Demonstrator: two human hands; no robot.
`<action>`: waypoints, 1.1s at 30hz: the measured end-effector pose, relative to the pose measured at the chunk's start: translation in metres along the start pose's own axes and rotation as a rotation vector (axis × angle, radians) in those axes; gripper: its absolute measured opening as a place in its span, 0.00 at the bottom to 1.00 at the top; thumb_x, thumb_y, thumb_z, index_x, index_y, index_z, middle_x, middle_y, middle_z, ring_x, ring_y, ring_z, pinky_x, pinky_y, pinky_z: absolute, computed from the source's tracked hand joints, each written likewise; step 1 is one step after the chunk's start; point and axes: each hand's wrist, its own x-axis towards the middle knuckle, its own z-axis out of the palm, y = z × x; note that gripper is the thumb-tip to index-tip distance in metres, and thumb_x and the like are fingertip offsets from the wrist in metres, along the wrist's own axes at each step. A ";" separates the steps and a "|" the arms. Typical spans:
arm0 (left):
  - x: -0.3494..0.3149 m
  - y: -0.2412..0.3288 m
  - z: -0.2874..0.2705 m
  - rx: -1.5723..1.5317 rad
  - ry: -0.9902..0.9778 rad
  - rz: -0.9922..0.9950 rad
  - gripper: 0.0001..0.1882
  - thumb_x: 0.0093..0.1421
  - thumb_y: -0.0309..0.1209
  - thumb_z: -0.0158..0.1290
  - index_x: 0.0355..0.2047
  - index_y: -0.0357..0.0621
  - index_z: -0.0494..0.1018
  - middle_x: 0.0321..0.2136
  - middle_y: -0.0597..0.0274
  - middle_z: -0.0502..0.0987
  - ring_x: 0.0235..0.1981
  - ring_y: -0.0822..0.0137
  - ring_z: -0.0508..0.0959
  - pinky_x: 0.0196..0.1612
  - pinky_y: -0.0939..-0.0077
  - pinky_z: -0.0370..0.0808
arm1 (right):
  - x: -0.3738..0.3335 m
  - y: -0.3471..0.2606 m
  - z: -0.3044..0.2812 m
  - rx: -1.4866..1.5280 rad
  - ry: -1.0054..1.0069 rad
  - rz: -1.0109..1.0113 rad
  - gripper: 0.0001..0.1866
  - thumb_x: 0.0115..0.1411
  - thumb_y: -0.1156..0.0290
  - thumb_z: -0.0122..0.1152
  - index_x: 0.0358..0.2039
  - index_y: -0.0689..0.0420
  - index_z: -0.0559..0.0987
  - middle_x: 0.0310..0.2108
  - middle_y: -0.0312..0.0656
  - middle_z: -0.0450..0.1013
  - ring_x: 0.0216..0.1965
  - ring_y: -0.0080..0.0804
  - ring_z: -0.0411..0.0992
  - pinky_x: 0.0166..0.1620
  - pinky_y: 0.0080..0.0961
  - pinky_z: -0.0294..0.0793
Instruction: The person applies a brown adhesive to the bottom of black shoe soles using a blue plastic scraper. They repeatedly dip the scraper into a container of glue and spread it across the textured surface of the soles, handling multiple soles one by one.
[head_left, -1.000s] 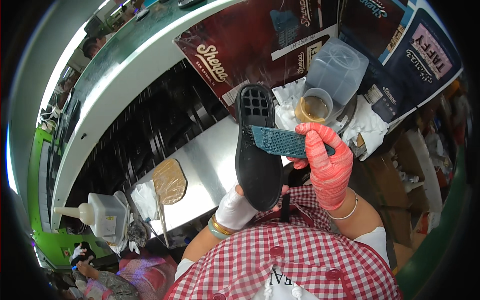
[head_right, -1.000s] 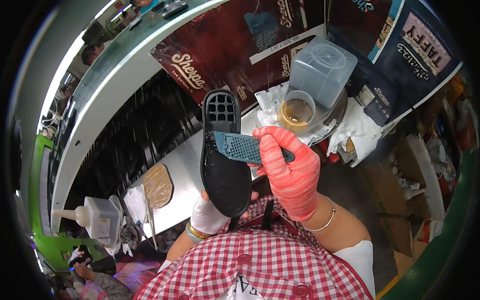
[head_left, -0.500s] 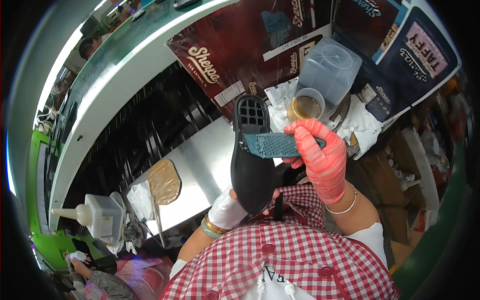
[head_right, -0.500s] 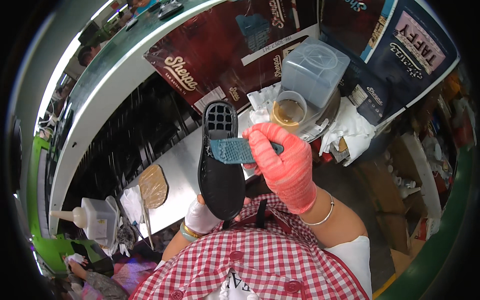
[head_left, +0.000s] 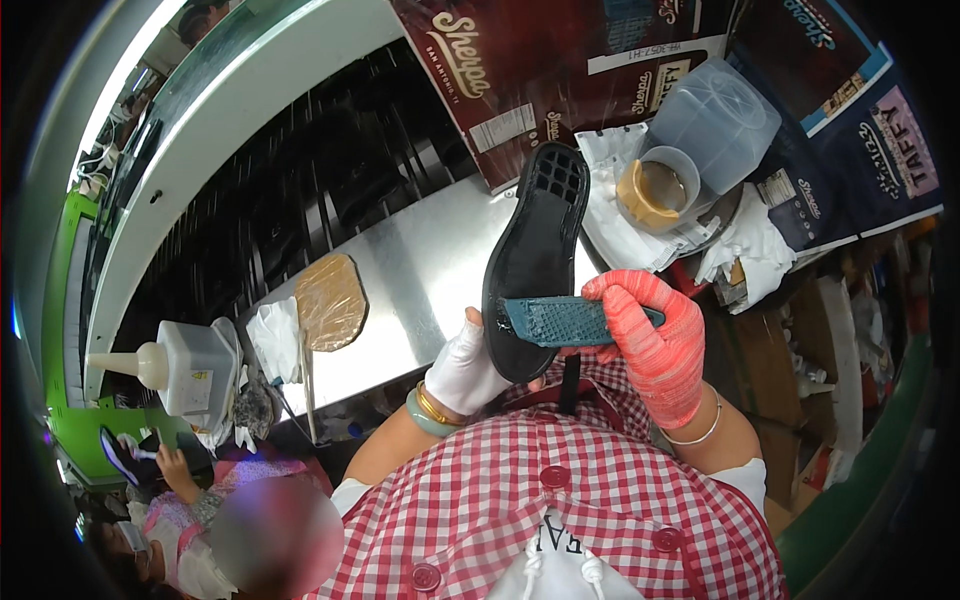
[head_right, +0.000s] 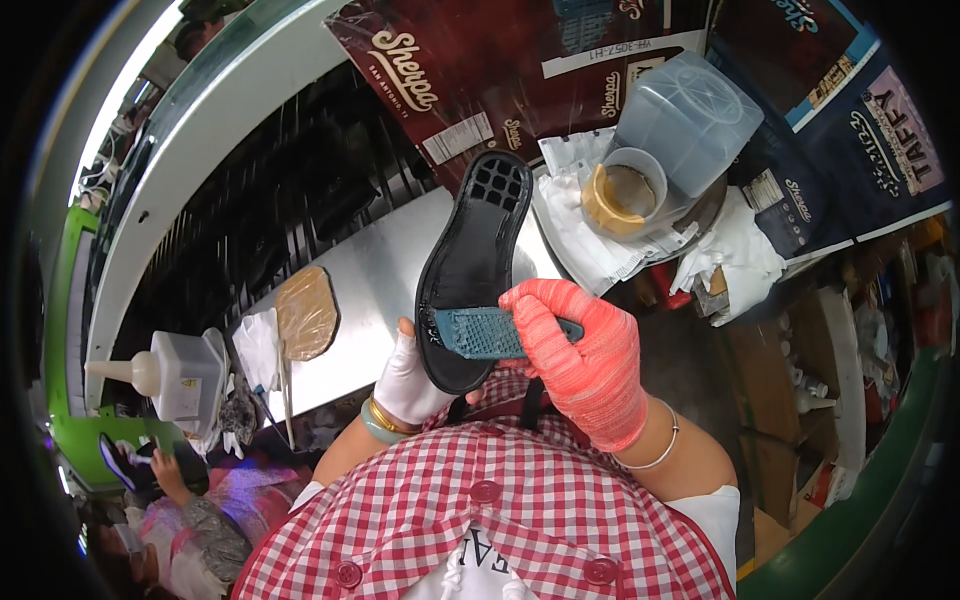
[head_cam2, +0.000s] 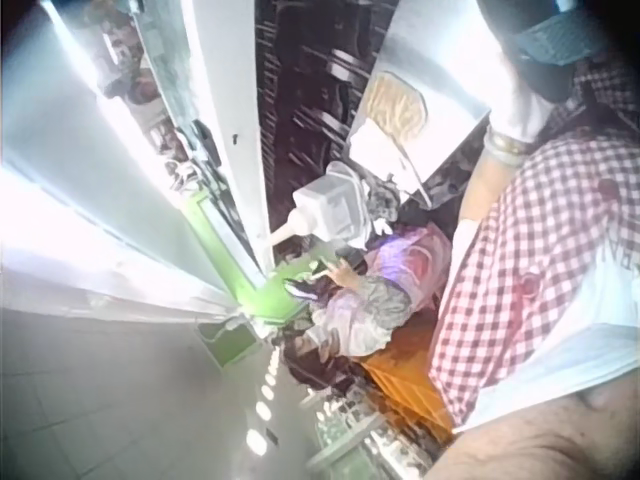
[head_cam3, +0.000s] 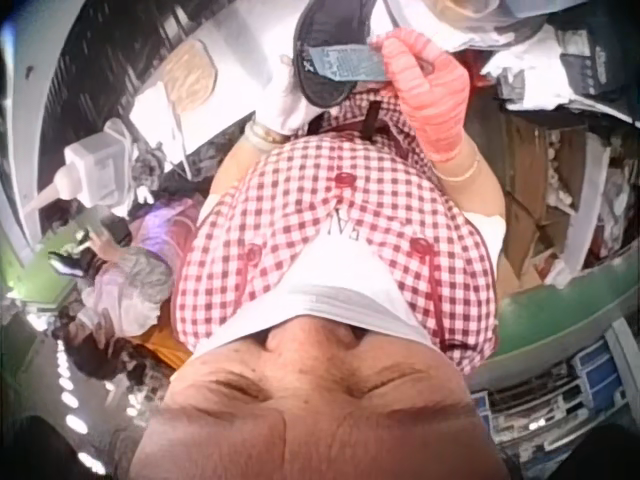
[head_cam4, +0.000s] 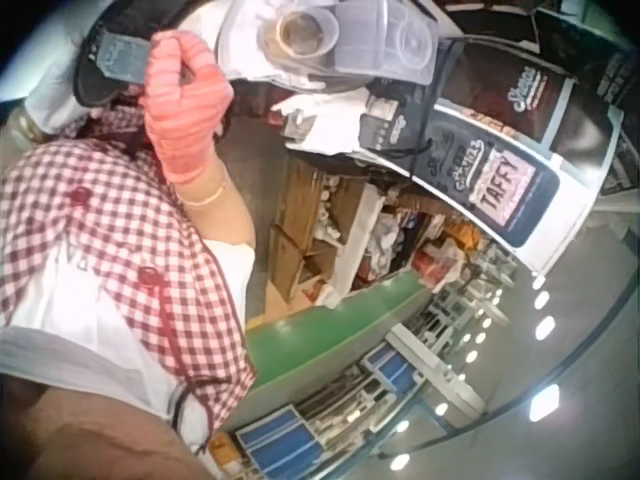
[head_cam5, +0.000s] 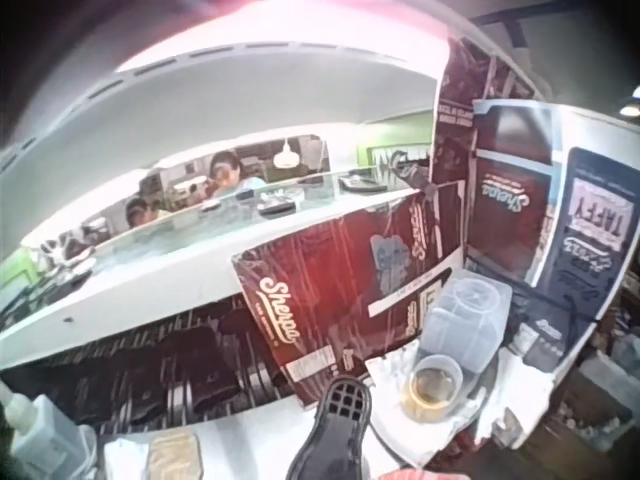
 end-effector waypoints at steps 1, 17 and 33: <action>0.000 0.000 -0.004 -0.017 0.004 -0.006 0.44 0.54 0.62 0.44 0.61 0.43 0.53 0.51 0.51 0.68 0.45 0.59 0.75 0.31 0.68 0.79 | -0.001 0.001 0.001 -0.029 -0.005 0.004 0.10 0.62 0.69 0.53 0.37 0.63 0.78 0.25 0.38 0.74 0.24 0.18 0.73 0.26 0.14 0.72; -0.012 0.012 -0.015 -0.038 0.239 -0.063 0.40 0.59 0.65 0.29 0.57 0.46 0.61 0.45 0.55 0.74 0.38 0.61 0.77 0.27 0.73 0.75 | 0.022 0.004 0.020 -0.306 -0.386 -0.017 0.11 0.61 0.69 0.53 0.37 0.64 0.77 0.28 0.39 0.75 0.25 0.20 0.72 0.29 0.17 0.73; -0.036 0.086 -0.088 0.316 0.316 -0.395 0.31 0.62 0.57 0.36 0.39 0.41 0.72 0.23 0.53 0.78 0.13 0.60 0.76 0.11 0.77 0.68 | 0.101 0.031 0.099 -0.361 -0.636 0.307 0.12 0.55 0.63 0.60 0.34 0.60 0.79 0.24 0.34 0.72 0.18 0.16 0.67 0.23 0.13 0.64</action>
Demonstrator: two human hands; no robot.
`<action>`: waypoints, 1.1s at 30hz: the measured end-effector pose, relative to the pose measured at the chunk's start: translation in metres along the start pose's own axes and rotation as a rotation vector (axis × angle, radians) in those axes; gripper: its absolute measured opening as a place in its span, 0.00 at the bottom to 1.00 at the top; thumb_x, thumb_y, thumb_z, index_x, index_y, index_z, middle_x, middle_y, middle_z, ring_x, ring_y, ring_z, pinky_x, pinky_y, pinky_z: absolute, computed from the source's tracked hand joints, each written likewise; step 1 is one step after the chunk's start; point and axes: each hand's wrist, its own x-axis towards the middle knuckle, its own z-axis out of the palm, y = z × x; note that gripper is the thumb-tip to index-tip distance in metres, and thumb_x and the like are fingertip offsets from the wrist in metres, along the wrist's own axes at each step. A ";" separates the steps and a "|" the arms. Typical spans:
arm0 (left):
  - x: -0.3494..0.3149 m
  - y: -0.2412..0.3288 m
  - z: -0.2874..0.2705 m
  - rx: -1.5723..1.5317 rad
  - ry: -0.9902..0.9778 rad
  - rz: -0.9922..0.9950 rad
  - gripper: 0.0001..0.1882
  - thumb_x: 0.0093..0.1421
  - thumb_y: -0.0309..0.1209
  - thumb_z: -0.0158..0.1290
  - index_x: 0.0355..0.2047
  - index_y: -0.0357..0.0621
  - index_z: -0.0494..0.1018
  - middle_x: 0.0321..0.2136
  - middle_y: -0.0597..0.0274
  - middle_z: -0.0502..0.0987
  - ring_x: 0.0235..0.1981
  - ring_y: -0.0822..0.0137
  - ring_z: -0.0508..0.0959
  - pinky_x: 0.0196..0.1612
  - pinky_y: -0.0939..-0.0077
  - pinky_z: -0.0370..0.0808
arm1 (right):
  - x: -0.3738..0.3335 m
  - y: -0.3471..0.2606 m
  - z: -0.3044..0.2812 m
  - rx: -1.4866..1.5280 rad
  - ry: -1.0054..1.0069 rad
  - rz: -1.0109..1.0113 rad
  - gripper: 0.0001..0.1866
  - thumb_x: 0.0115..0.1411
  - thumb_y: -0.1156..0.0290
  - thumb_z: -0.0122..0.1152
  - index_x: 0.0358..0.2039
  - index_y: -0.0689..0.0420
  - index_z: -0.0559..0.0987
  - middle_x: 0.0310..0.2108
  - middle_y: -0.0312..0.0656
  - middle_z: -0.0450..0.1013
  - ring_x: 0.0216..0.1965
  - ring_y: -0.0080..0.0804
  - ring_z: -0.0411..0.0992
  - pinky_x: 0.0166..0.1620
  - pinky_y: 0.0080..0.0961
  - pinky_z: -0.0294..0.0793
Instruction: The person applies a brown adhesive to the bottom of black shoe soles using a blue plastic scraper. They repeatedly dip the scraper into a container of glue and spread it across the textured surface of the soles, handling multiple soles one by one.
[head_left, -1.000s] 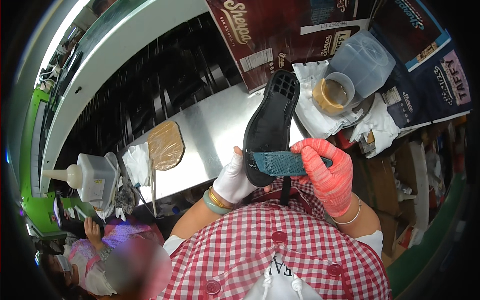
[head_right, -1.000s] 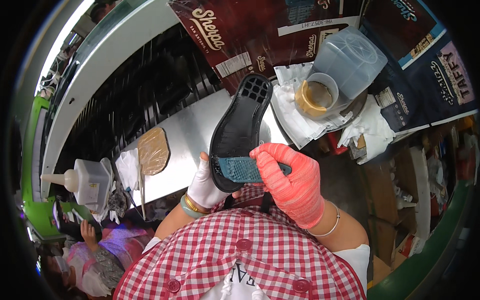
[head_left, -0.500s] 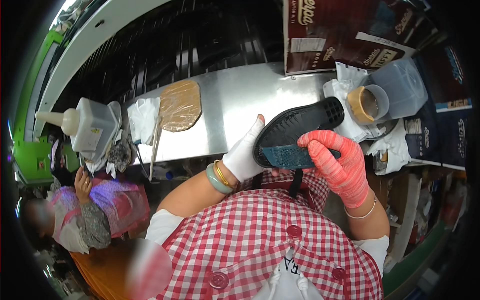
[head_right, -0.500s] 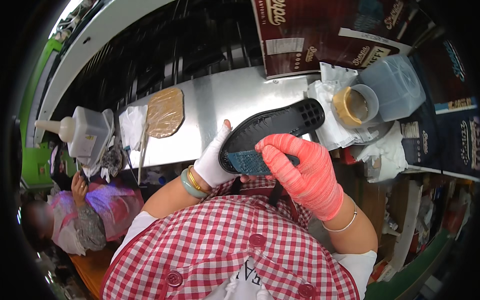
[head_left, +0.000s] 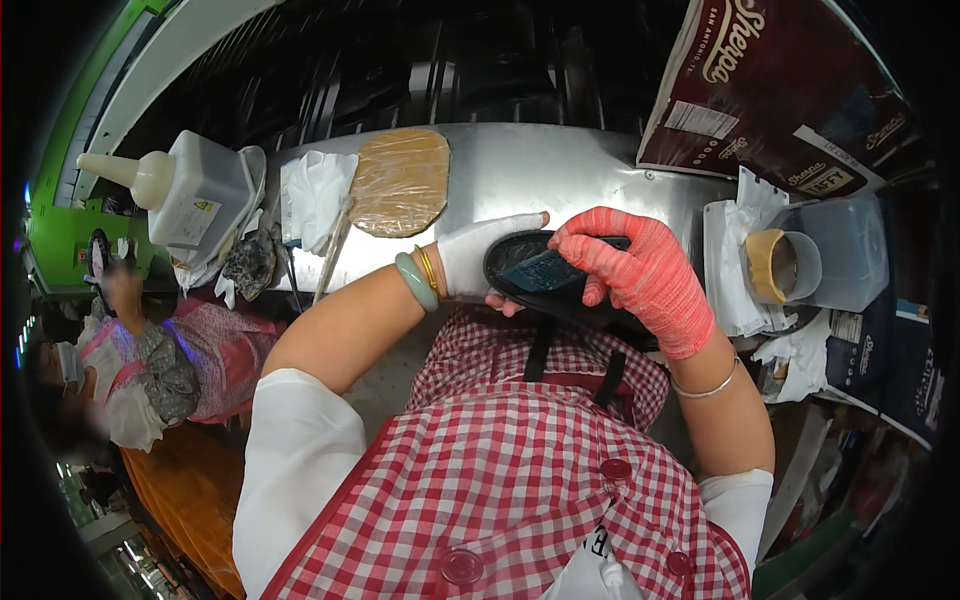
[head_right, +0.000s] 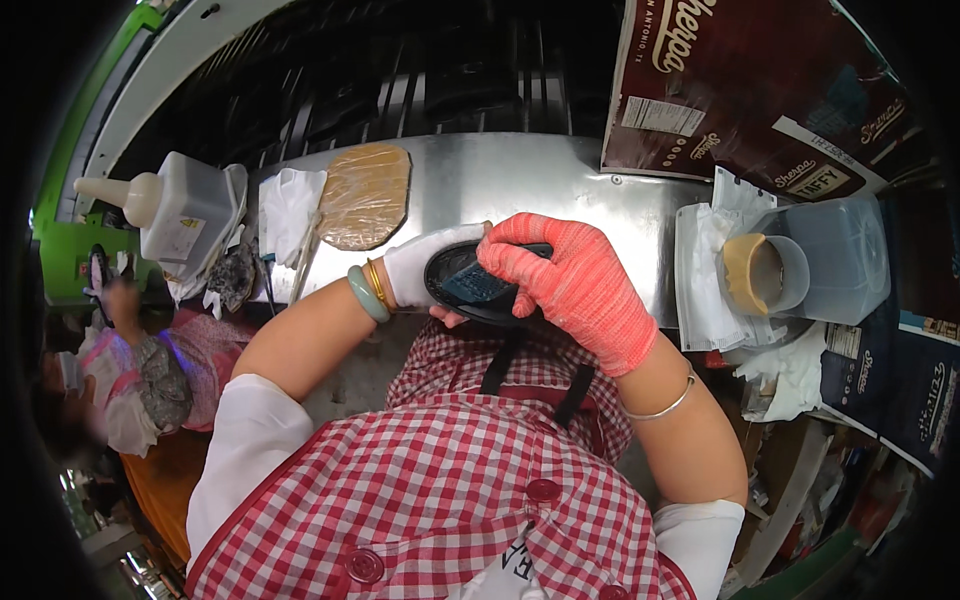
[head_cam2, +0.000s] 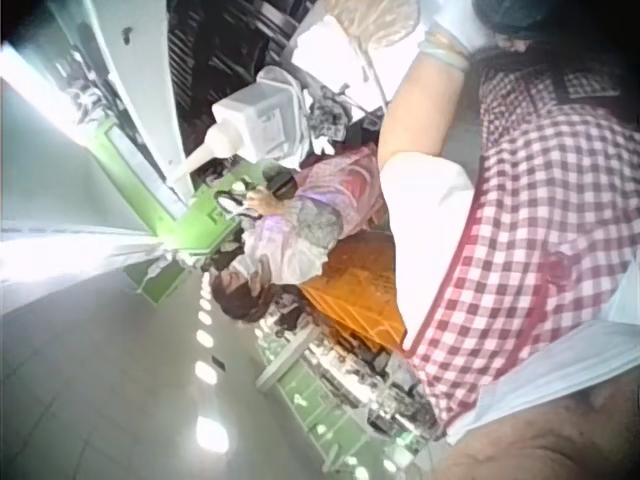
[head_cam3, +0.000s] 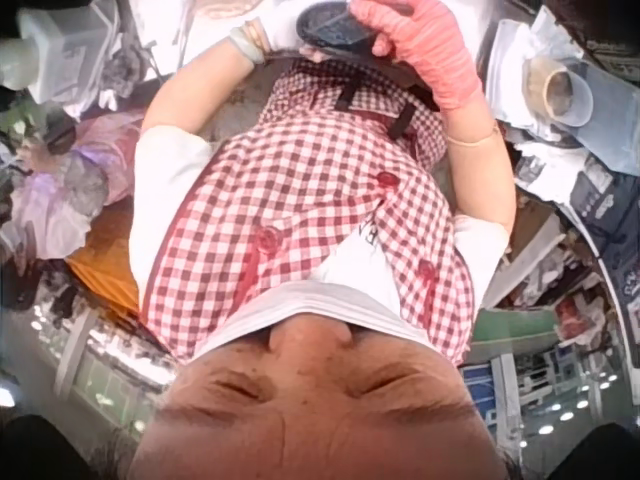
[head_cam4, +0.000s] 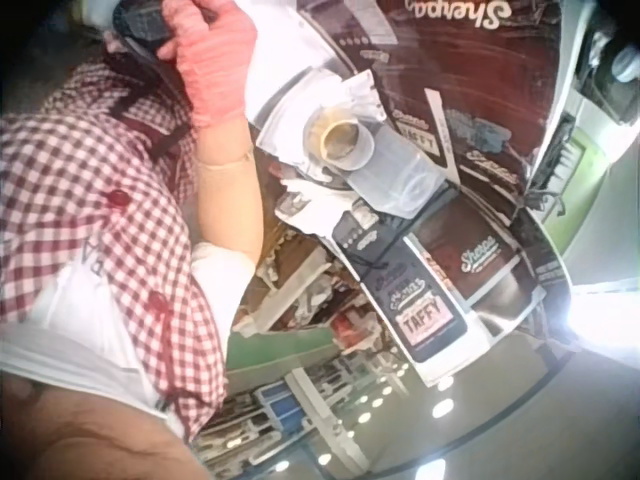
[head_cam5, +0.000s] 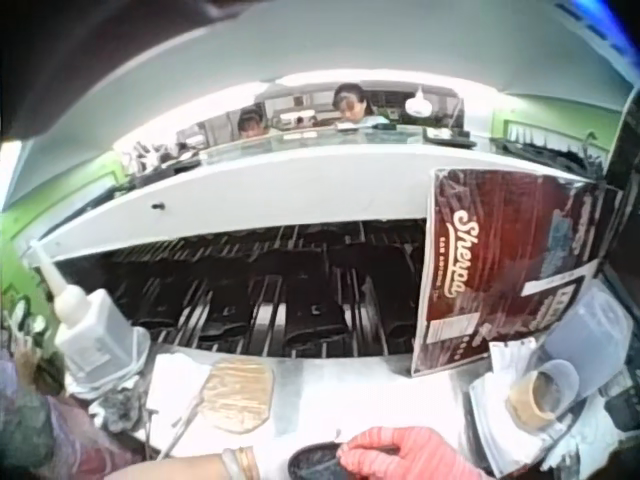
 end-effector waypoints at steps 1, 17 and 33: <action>0.001 0.002 -0.005 -0.073 -0.013 -0.052 0.30 0.62 0.56 0.36 0.39 0.41 0.72 0.23 0.53 0.78 0.13 0.60 0.75 0.11 0.77 0.68 | 0.004 0.002 -0.001 -0.010 -0.004 0.007 0.12 0.55 0.63 0.60 0.34 0.60 0.80 0.23 0.34 0.72 0.18 0.16 0.67 0.23 0.14 0.64; 0.024 0.028 -0.039 0.085 -0.045 -0.257 0.35 0.64 0.54 0.33 0.39 0.27 0.70 0.18 0.43 0.76 0.09 0.60 0.74 0.06 0.80 0.66 | 0.015 0.010 -0.040 -0.098 -0.026 0.088 0.13 0.54 0.64 0.60 0.33 0.61 0.80 0.24 0.34 0.73 0.19 0.17 0.67 0.25 0.14 0.65; 0.019 0.034 -0.020 0.091 -0.038 -0.237 0.34 0.64 0.53 0.34 0.32 0.29 0.74 0.15 0.48 0.75 0.11 0.63 0.75 0.09 0.82 0.68 | -0.035 0.012 -0.064 0.034 0.191 -0.035 0.10 0.52 0.72 0.63 0.34 0.62 0.80 0.25 0.34 0.74 0.22 0.17 0.68 0.28 0.14 0.68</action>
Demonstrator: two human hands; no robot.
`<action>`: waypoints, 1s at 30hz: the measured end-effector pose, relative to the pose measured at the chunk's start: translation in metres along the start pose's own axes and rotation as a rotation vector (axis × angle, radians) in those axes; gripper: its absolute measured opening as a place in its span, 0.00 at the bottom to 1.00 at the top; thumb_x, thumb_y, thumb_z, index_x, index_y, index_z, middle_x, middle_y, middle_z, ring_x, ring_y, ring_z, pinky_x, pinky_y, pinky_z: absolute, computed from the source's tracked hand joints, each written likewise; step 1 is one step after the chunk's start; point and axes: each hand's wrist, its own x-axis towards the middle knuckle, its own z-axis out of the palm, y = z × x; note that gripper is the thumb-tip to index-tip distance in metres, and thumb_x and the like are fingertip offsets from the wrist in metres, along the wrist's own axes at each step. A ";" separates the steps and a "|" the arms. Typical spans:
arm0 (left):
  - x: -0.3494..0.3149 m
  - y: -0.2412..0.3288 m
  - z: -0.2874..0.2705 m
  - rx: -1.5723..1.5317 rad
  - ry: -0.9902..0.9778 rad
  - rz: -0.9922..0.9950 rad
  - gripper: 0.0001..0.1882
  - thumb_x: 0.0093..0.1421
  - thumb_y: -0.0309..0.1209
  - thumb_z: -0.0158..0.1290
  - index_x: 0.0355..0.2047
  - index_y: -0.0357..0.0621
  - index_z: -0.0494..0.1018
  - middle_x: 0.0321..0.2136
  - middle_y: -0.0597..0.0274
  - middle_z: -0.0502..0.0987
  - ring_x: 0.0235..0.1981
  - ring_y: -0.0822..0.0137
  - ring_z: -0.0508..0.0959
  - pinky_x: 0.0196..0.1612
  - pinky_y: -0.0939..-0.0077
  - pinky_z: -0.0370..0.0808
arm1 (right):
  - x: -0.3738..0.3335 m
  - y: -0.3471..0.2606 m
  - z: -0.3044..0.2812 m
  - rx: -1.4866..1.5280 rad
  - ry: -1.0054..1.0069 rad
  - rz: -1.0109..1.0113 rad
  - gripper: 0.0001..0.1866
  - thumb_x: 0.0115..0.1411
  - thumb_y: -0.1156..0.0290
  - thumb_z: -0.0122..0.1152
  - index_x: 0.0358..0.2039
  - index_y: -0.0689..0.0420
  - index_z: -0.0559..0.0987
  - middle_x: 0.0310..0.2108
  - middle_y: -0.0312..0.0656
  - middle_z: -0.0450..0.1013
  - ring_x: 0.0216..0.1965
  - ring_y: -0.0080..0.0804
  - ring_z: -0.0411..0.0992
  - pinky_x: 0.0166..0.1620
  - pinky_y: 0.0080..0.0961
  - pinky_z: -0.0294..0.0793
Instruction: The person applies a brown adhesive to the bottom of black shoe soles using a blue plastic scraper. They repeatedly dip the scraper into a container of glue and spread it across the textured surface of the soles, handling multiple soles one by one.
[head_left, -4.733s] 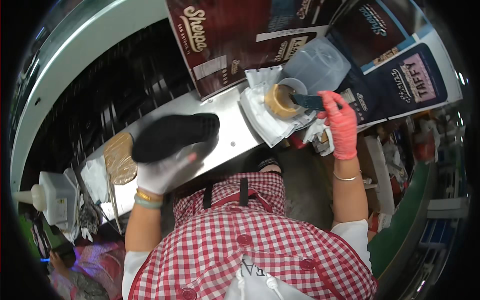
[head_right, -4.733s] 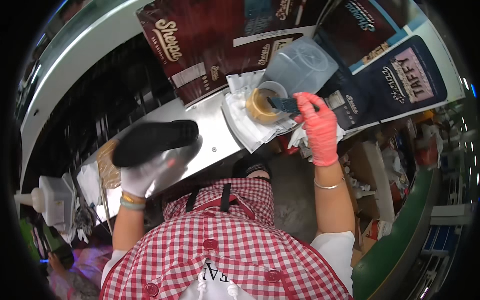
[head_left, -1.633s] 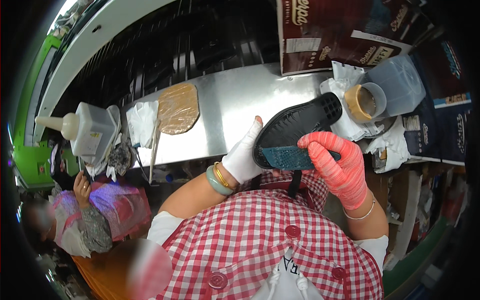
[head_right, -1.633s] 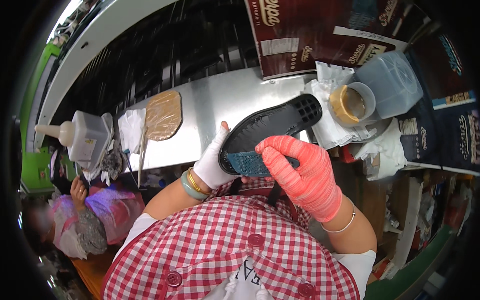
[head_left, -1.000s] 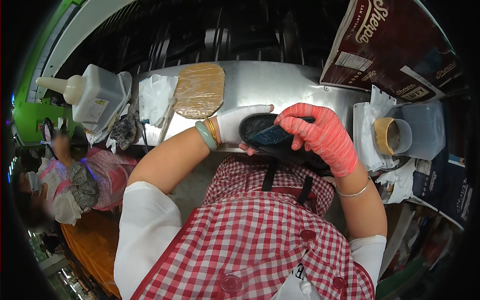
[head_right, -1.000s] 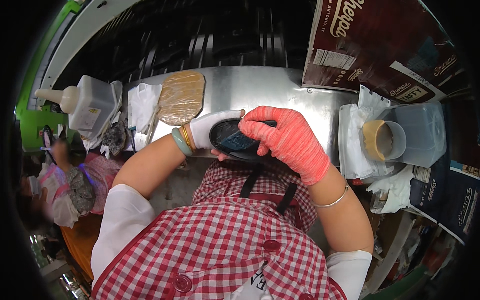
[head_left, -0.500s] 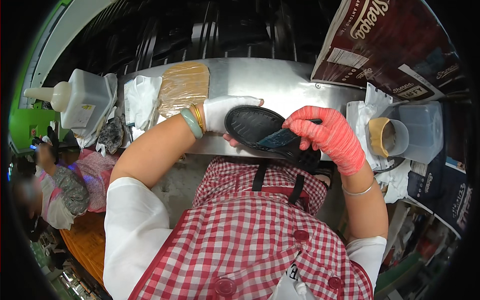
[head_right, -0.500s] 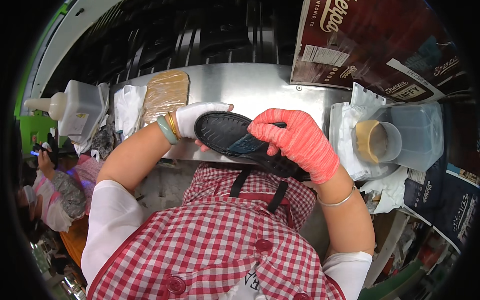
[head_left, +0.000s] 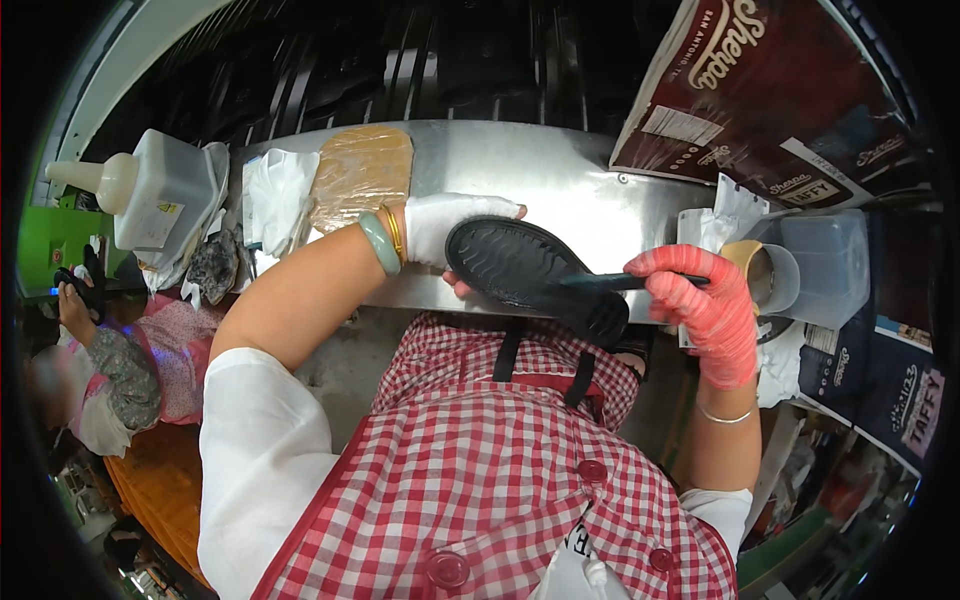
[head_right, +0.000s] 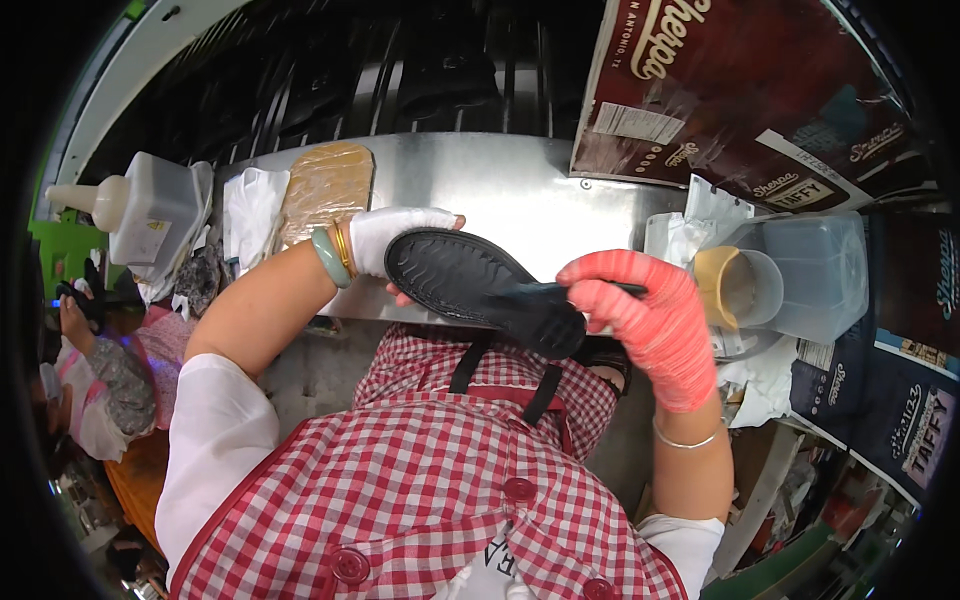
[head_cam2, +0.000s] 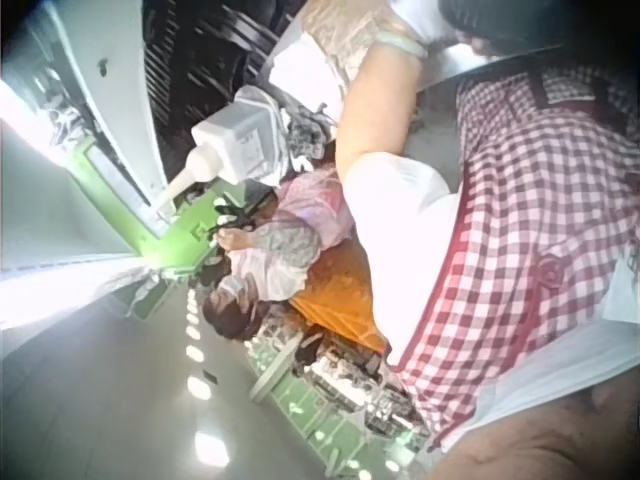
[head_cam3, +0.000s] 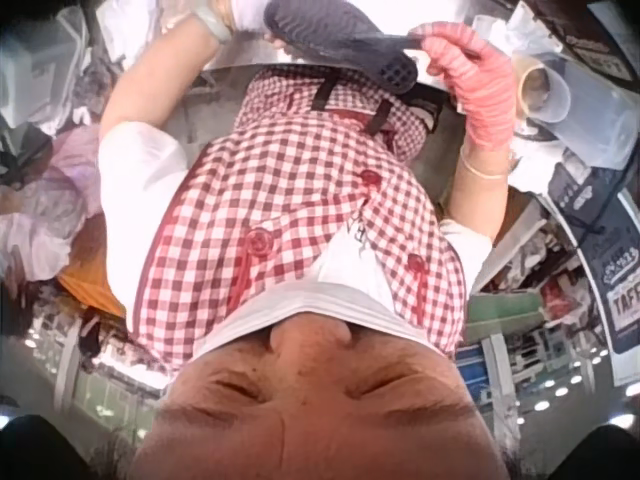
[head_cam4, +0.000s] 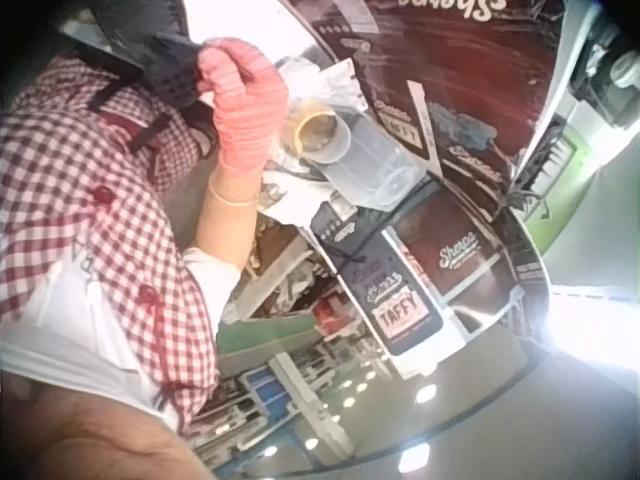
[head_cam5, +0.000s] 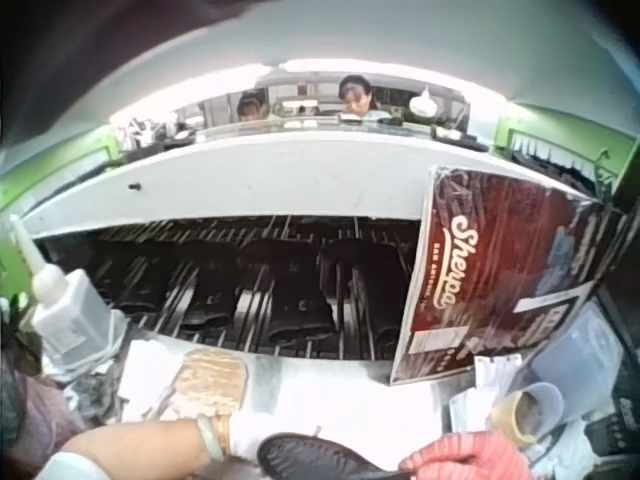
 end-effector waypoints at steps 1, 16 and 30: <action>0.000 -0.001 0.005 -0.029 -0.024 0.001 0.34 0.64 0.53 0.34 0.33 0.29 0.73 0.15 0.48 0.76 0.11 0.63 0.75 0.09 0.82 0.68 | -0.004 -0.001 0.006 0.045 -0.044 -0.087 0.10 0.51 0.76 0.65 0.35 0.62 0.80 0.28 0.35 0.76 0.25 0.18 0.69 0.31 0.16 0.70; -0.050 -0.033 0.042 -0.114 0.131 0.255 0.31 0.61 0.54 0.38 0.43 0.35 0.70 0.27 0.50 0.79 0.18 0.60 0.79 0.17 0.76 0.73 | -0.057 -0.007 0.014 -0.645 0.104 -1.018 0.15 0.47 0.67 0.67 0.35 0.58 0.79 0.36 0.44 0.76 0.25 0.35 0.72 0.30 0.23 0.72; -0.133 0.166 0.139 -0.368 0.073 1.340 0.34 0.64 0.56 0.34 0.50 0.33 0.63 0.40 0.46 0.73 0.35 0.53 0.77 0.38 0.63 0.78 | -0.052 0.052 0.036 -0.032 0.734 -1.150 0.13 0.62 0.74 0.54 0.46 0.64 0.72 0.43 0.51 0.72 0.30 0.31 0.74 0.32 0.22 0.75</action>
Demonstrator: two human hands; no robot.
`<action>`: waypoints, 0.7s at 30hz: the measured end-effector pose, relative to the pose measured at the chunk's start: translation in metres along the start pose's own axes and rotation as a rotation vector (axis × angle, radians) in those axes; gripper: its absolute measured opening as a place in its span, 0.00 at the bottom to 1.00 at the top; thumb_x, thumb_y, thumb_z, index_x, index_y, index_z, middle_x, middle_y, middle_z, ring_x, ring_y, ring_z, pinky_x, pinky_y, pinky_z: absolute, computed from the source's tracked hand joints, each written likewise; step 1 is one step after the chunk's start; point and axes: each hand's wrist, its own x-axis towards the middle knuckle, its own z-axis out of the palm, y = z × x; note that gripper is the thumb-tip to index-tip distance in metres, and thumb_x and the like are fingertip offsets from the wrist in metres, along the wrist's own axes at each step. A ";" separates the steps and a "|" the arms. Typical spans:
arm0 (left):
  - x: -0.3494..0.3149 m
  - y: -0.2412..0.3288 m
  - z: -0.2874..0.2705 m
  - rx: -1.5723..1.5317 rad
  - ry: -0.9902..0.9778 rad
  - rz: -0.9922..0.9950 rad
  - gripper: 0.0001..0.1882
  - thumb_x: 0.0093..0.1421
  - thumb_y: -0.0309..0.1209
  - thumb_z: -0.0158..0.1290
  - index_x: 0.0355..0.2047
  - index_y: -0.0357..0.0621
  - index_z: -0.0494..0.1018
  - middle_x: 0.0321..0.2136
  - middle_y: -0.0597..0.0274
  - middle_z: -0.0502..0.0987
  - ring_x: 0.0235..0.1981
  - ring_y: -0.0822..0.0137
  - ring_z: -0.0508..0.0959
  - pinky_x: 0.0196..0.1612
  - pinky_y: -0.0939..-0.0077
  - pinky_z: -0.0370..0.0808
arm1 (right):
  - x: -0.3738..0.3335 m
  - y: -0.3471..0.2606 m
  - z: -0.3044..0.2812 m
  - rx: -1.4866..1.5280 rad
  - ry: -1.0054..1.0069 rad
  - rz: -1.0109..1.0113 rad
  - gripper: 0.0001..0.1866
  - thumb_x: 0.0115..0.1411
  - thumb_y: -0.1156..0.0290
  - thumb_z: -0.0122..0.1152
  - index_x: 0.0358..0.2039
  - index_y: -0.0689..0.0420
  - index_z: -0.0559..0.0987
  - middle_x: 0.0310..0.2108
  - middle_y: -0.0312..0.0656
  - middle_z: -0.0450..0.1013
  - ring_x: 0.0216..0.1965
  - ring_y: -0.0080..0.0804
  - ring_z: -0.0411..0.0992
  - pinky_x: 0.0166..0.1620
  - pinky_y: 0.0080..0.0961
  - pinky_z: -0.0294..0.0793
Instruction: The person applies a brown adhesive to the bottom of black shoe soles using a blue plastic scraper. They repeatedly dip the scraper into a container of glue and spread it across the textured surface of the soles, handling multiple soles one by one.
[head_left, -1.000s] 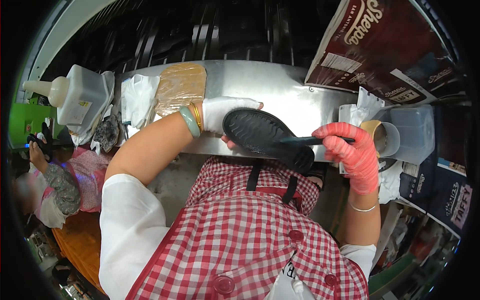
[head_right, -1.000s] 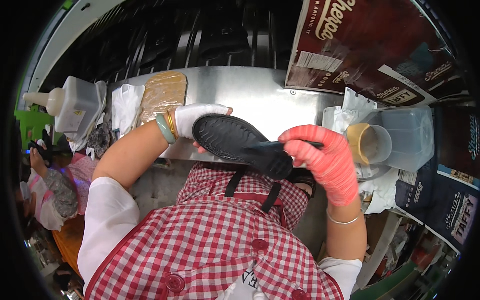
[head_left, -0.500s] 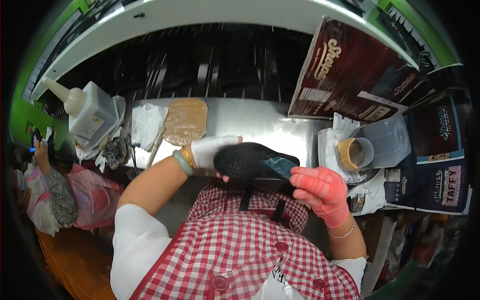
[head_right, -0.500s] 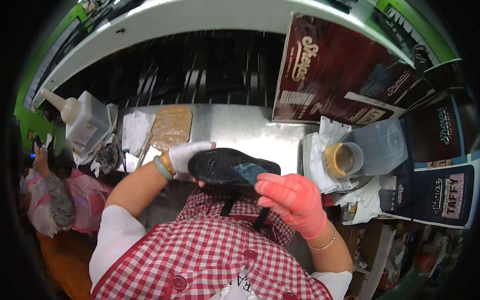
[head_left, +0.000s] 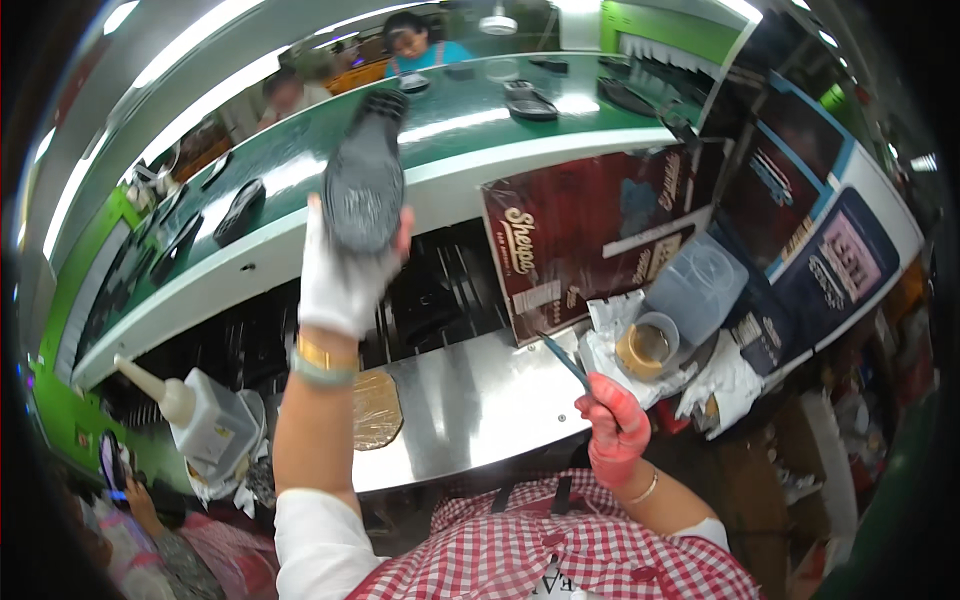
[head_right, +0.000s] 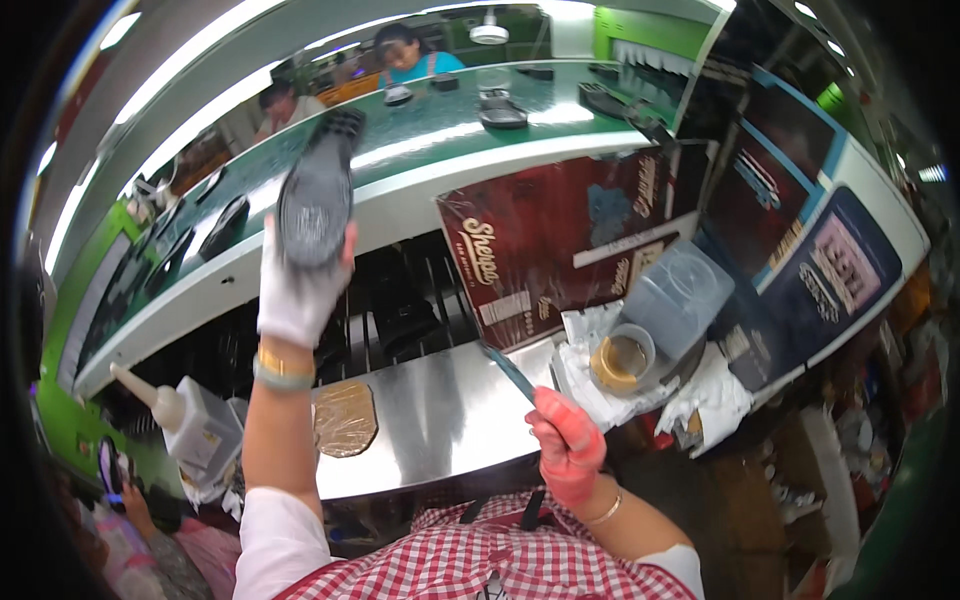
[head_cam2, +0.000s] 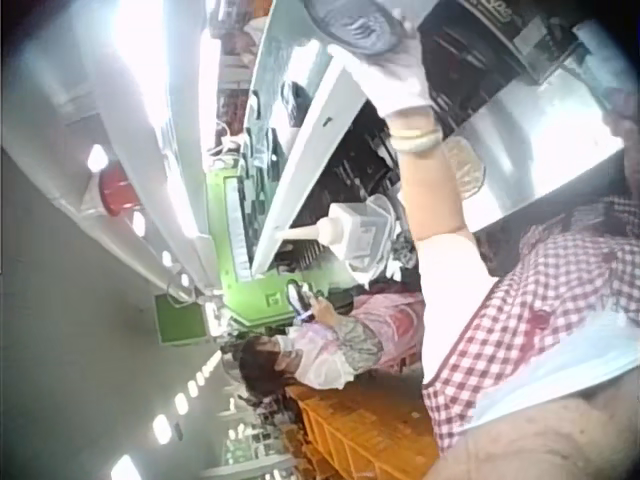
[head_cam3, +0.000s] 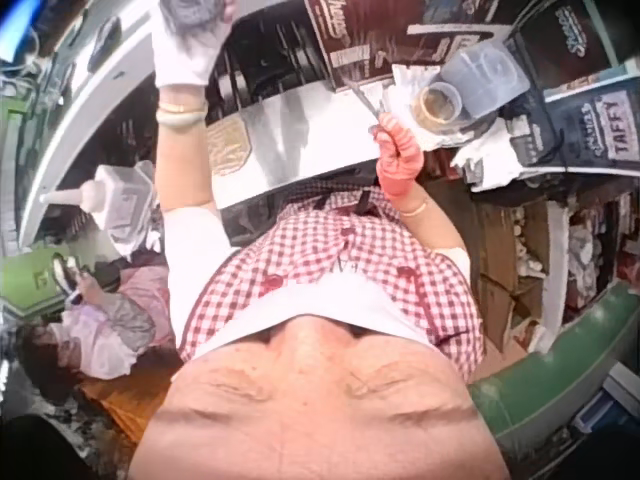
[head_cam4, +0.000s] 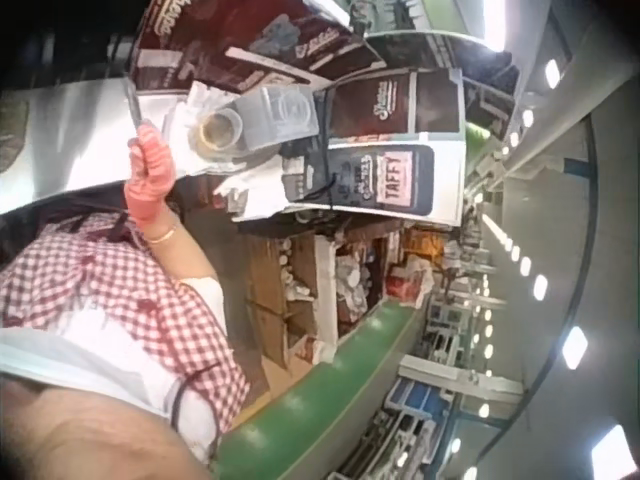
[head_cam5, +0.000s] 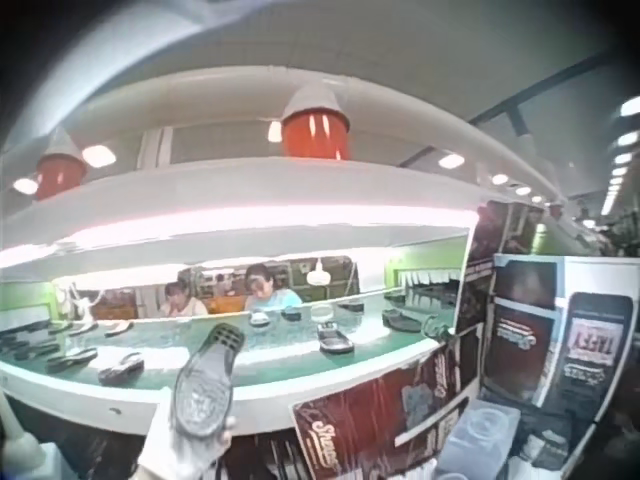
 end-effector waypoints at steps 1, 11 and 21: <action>0.043 0.021 -0.044 0.030 -0.268 -0.050 0.31 0.65 0.52 0.35 0.49 0.32 0.63 0.46 0.42 0.70 0.43 0.50 0.75 0.42 0.60 0.77 | 0.000 -0.002 0.012 0.008 -0.048 0.014 0.14 0.63 0.72 0.53 0.48 0.64 0.72 0.44 0.48 0.72 0.30 0.28 0.73 0.33 0.20 0.73; 0.091 0.084 -0.089 1.480 -0.012 0.883 0.18 0.64 0.28 0.46 0.54 0.36 0.66 0.51 0.55 0.71 0.50 0.68 0.71 0.53 0.76 0.66 | -0.031 -0.003 -0.032 -0.274 -0.106 0.069 0.13 0.53 0.76 0.63 0.40 0.62 0.76 0.39 0.47 0.75 0.38 0.40 0.76 0.41 0.26 0.76; 0.133 0.304 -0.248 1.919 0.482 0.171 0.29 0.56 0.43 0.53 0.51 0.33 0.68 0.49 0.54 0.72 0.49 0.63 0.70 0.53 0.73 0.64 | -0.038 0.007 -0.014 -0.173 -0.033 0.035 0.13 0.53 0.72 0.64 0.40 0.58 0.78 0.38 0.43 0.76 0.36 0.38 0.76 0.39 0.27 0.75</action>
